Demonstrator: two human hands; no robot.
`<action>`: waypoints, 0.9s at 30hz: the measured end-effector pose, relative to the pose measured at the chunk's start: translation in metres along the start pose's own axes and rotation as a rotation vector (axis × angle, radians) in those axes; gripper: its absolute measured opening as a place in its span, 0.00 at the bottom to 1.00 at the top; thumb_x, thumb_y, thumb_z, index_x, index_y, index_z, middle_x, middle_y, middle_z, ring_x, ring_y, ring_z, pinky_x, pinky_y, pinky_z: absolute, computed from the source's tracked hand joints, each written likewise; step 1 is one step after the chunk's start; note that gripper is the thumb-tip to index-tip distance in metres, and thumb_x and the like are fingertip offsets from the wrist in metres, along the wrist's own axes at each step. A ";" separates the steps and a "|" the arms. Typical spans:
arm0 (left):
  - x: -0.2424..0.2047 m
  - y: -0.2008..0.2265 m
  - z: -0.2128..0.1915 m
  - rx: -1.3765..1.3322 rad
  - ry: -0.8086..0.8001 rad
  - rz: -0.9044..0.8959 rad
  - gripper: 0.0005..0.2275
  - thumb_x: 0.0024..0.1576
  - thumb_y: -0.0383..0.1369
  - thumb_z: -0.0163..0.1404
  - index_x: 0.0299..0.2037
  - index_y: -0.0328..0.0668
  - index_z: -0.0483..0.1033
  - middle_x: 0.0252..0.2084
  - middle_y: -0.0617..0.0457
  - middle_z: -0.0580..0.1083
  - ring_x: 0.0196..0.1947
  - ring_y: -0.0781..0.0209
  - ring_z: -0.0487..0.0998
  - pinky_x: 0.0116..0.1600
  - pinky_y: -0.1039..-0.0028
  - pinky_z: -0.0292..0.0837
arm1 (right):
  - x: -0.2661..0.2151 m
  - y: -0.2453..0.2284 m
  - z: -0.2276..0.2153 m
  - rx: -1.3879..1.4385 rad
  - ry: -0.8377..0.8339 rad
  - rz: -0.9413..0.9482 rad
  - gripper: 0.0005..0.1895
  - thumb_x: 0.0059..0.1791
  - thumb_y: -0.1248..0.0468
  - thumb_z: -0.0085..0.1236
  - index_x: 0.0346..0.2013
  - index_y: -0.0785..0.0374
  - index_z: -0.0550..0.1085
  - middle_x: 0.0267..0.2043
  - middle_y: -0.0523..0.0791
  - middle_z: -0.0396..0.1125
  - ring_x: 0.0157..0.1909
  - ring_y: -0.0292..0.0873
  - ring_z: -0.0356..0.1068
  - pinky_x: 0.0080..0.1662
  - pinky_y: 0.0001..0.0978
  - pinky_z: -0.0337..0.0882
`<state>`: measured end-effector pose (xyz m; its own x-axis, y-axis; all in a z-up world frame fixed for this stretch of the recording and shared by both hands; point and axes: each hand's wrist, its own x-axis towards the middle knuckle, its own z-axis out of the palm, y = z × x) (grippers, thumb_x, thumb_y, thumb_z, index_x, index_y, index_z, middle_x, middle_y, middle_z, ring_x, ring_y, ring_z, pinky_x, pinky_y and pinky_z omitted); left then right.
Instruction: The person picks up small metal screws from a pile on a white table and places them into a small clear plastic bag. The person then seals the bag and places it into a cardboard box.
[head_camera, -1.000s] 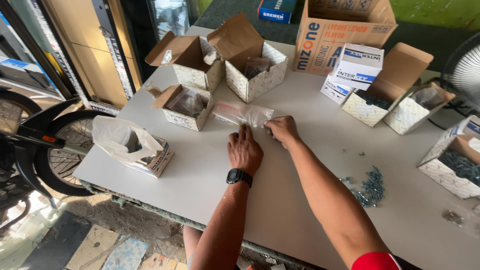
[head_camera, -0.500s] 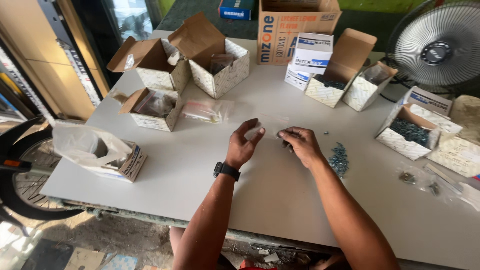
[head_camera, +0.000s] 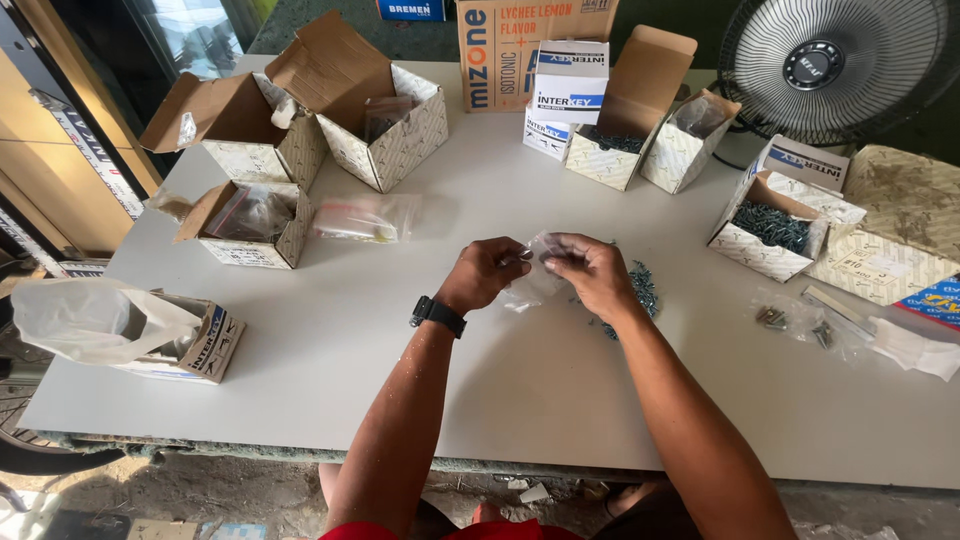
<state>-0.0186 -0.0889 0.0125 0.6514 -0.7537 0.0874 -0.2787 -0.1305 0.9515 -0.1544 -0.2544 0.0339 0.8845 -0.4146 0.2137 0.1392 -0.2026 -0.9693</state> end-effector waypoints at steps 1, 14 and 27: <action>-0.002 0.005 -0.001 0.001 -0.002 -0.003 0.09 0.57 0.32 0.60 0.47 0.44 0.82 0.37 0.46 0.82 0.31 0.61 0.79 0.43 0.70 0.78 | 0.000 0.004 -0.002 0.002 0.001 0.003 0.20 0.49 0.75 0.63 0.56 0.70 0.76 0.47 0.53 0.75 0.48 0.42 0.74 0.47 0.34 0.77; -0.026 0.060 0.009 0.368 -0.070 0.199 0.40 0.44 0.50 0.63 0.67 0.42 0.66 0.60 0.41 0.74 0.63 0.38 0.72 0.70 0.40 0.57 | -0.019 0.005 0.004 -0.139 0.190 -0.044 0.21 0.44 0.63 0.77 0.44 0.67 0.75 0.25 0.51 0.73 0.29 0.40 0.74 0.33 0.28 0.72; -0.021 0.036 0.035 0.583 -0.044 0.277 0.39 0.45 0.38 0.63 0.70 0.45 0.61 0.54 0.49 0.73 0.60 0.44 0.74 0.73 0.38 0.52 | -0.021 0.001 0.003 -0.158 0.042 -0.199 0.05 0.54 0.67 0.60 0.40 0.59 0.82 0.36 0.53 0.77 0.37 0.44 0.75 0.38 0.34 0.75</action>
<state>-0.0672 -0.0998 0.0351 0.4738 -0.8339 0.2830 -0.7783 -0.2462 0.5776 -0.1719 -0.2430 0.0282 0.8270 -0.3883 0.4066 0.2347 -0.4186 -0.8773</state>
